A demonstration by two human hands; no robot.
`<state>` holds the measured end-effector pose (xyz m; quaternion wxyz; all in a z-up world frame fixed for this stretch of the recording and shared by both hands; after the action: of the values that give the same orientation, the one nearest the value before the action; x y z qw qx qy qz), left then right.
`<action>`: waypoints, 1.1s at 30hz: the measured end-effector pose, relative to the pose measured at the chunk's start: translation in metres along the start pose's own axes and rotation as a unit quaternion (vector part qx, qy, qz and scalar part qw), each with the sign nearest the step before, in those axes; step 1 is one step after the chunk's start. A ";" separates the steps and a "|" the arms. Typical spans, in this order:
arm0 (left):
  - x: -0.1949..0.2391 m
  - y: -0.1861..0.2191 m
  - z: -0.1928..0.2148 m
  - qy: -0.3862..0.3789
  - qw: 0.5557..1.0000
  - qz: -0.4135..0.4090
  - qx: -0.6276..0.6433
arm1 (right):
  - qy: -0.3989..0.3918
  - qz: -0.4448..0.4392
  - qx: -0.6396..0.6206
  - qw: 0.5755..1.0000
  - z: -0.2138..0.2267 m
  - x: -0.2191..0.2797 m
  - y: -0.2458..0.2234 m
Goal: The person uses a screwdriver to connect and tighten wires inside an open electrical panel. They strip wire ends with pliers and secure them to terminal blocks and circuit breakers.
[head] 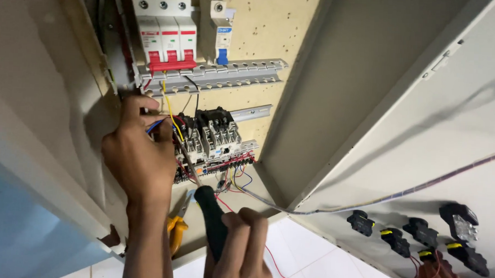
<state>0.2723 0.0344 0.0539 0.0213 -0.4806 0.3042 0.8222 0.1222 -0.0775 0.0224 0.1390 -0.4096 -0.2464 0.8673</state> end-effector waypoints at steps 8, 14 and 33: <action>0.001 0.004 0.005 0.001 1.000 -0.009 0.013 | -0.011 0.013 0.015 1.000 -0.027 0.024 0.009; 0.002 0.005 0.006 -0.002 0.999 -0.023 0.022 | 0.009 -0.042 0.005 0.999 -0.034 0.026 0.013; 0.012 -0.014 -0.005 0.012 0.996 -0.071 -0.056 | -0.320 -0.168 -0.079 0.929 -0.003 -0.017 0.010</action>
<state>0.2739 0.0404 0.0357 0.0494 -0.5115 0.2228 0.8284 0.1349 -0.0919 0.0260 0.1634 -0.0724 -0.4105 0.8942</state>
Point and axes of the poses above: each hand's wrist, its own x-axis away from the middle knuckle, its own z-axis out of the back of the hand, y = z × x, the point moved 1 cm from there along -x, towards the middle knuckle, and after that the axes turned 9 degrees about -z, right-handed, at the moved point
